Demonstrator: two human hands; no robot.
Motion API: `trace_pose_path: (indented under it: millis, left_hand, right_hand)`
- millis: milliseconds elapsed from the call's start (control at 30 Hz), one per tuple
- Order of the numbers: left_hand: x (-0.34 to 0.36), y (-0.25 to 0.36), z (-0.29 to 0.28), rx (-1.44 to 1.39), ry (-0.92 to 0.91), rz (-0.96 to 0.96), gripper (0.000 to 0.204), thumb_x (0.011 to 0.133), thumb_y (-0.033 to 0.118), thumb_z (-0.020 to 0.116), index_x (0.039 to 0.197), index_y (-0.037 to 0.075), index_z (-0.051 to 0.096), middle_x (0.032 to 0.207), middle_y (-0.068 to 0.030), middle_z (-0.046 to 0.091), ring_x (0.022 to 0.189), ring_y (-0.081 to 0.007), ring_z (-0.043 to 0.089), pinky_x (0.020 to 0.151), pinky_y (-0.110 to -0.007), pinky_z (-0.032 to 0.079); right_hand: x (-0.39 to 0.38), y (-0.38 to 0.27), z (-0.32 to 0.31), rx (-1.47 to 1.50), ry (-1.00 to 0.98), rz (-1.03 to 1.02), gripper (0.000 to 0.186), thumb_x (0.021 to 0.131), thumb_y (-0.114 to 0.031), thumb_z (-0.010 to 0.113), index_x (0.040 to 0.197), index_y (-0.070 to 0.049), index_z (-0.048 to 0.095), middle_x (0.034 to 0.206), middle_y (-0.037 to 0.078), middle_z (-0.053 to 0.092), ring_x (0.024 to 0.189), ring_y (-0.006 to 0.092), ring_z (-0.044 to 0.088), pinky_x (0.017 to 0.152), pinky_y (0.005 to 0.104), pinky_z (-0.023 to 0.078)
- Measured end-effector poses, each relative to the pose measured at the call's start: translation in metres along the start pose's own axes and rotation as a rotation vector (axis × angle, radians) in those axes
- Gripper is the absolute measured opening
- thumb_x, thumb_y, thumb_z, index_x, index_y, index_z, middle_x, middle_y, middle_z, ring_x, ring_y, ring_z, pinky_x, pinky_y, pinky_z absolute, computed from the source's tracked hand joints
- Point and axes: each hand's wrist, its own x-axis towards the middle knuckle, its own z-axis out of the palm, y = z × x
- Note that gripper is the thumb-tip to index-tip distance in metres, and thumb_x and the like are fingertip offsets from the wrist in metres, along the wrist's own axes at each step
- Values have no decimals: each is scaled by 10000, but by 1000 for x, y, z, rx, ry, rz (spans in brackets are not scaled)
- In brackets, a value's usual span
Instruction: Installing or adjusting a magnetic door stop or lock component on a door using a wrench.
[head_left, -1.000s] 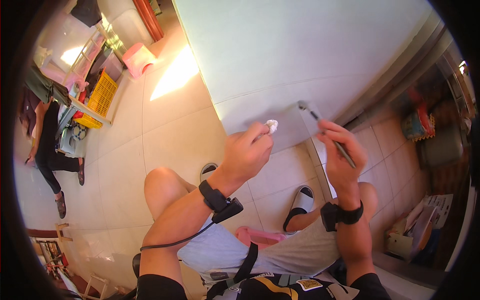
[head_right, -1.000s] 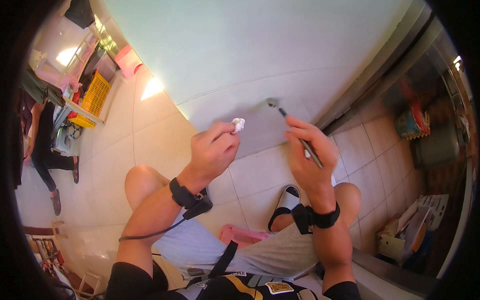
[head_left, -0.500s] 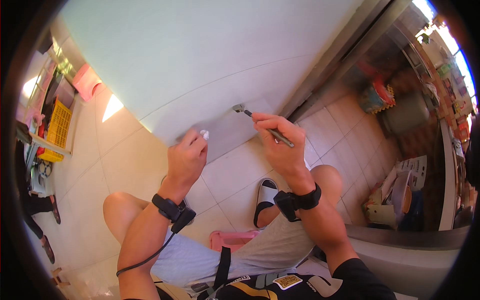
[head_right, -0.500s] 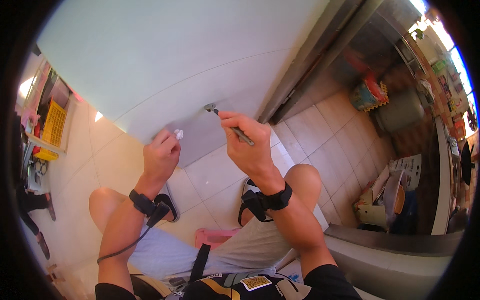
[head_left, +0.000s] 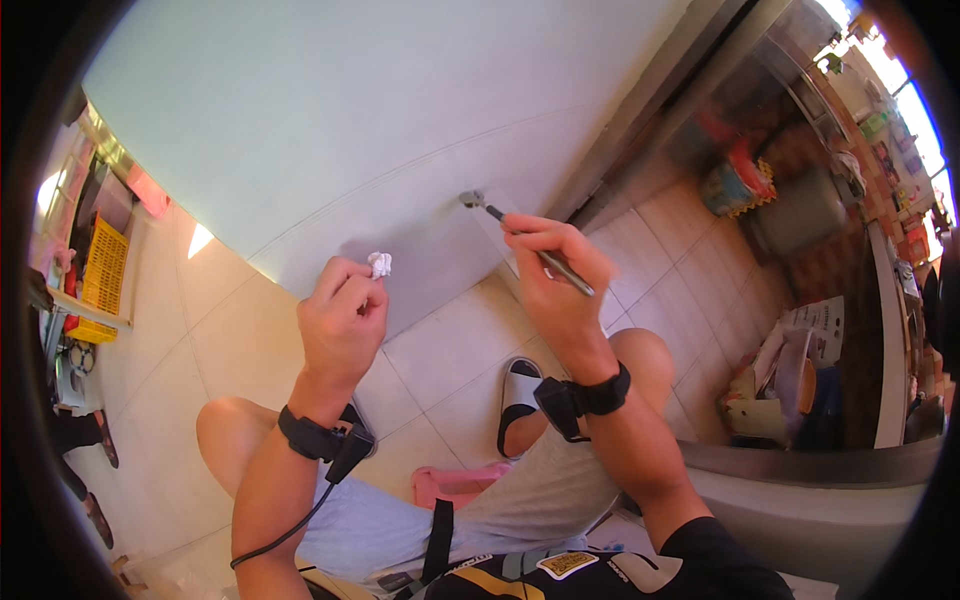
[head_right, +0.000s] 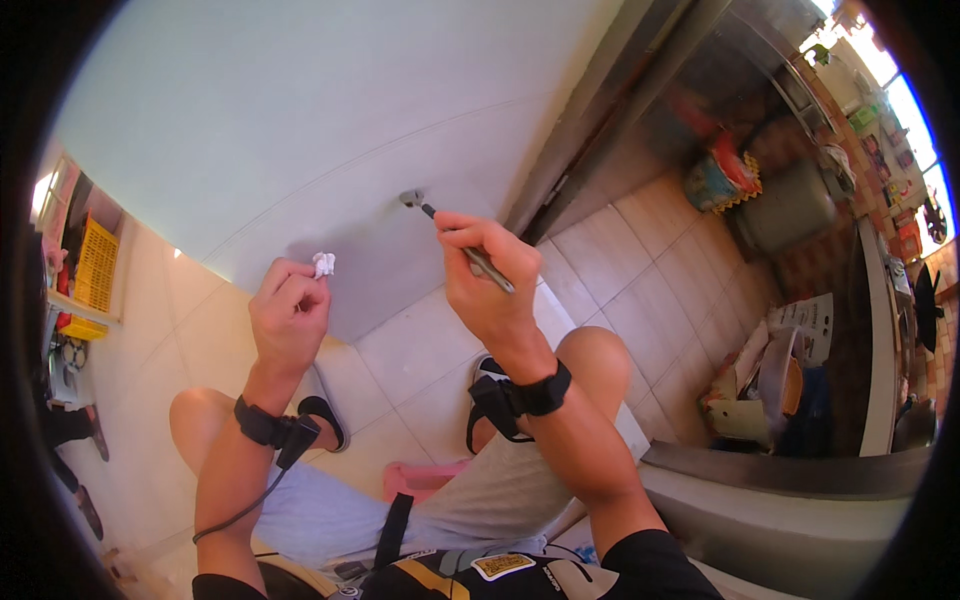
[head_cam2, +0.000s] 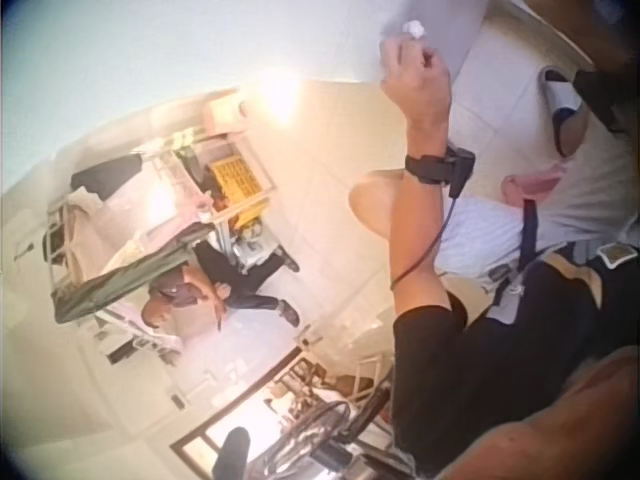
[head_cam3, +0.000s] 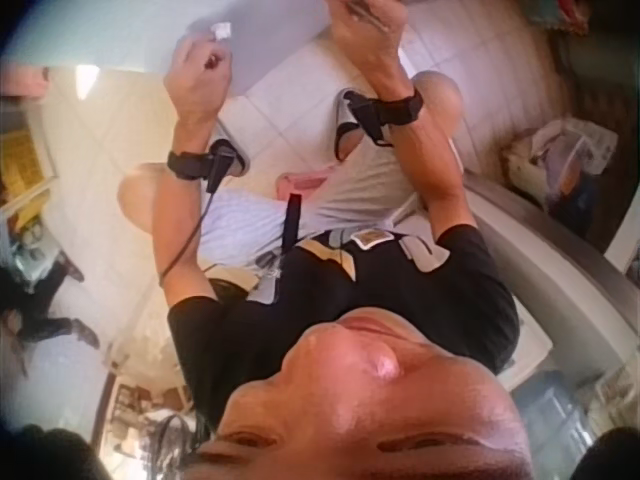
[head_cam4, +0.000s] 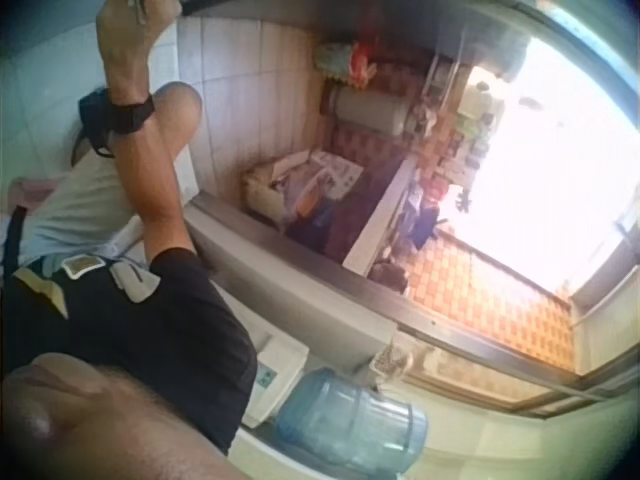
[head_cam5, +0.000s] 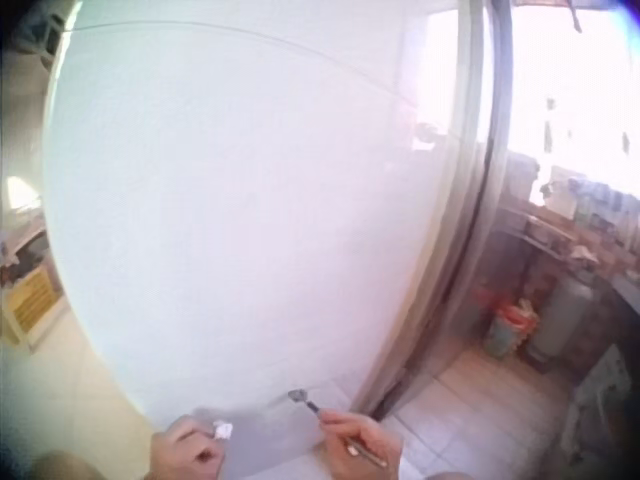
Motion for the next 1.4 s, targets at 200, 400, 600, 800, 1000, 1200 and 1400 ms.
trace_pose_path:
  millis: [200, 400, 600, 800, 1000, 1200, 1400]
  left_hand:
    - [-2, -6, -4, -42, -21, 72, 233, 762, -105, 776, 740, 50, 604, 873, -49, 646, 564, -198, 591, 491, -294, 468]
    - [2, -3, -6, -95, -12, 26, 244, 808, -132, 771, 736, 5, 582, 897, -82, 645, 578, -119, 535, 500, -257, 429]
    - [5, 6, -8, -83, 29, 5, 249, 765, -138, 769, 726, 27, 588, 883, -76, 646, 568, -181, 591, 498, -291, 468]
    - [1, -11, -7, -10, 30, 51, 230, 827, -143, 733, 753, 5, 574, 906, -84, 659, 587, -129, 538, 504, -263, 421]
    - [-2, -14, 0, 123, -41, 112, 217, 781, -90, 742, 741, 59, 589, 859, -36, 655, 604, -260, 609, 516, -337, 477]
    - [-6, -5, 5, 146, -136, 50, 210, 786, -64, 731, 738, 68, 574, 785, -63, 576, 604, -298, 597, 511, -378, 464]
    - [-5, -6, 6, 119, -155, 7, 218, 770, -72, 726, 739, 67, 561, 783, -63, 581, 610, -304, 592, 514, -379, 464]
  right_hand:
    - [2, 1, 3, -28, 105, -14, 100, 880, 127, 709, 876, 32, 681, 1004, 136, 799, 870, 134, 745, 750, 262, 579]
    - [-9, 20, -2, -85, 56, 157, 92, 918, 110, 712, 883, 33, 676, 1048, 150, 795, 922, 170, 755, 798, 280, 599]
    - [0, 24, -11, -91, 152, 25, 98, 932, 90, 716, 874, 26, 671, 1068, 160, 790, 932, 175, 751, 806, 284, 595]
    - [13, 27, -21, -28, 208, 49, 112, 932, 90, 716, 861, 22, 660, 1056, 182, 784, 960, 207, 755, 821, 291, 602]
    - [16, 51, -22, 86, 201, 396, 129, 917, 96, 696, 834, 28, 625, 1023, 152, 787, 934, 163, 731, 836, 291, 581]
    - [35, 59, -30, 39, 328, 163, 113, 912, 98, 685, 840, 31, 630, 1013, 161, 784, 944, 172, 734, 843, 297, 583]
    - [12, 90, -19, -57, 291, 257, 119, 924, 100, 660, 837, 24, 631, 1042, 176, 781, 969, 174, 733, 888, 310, 592]
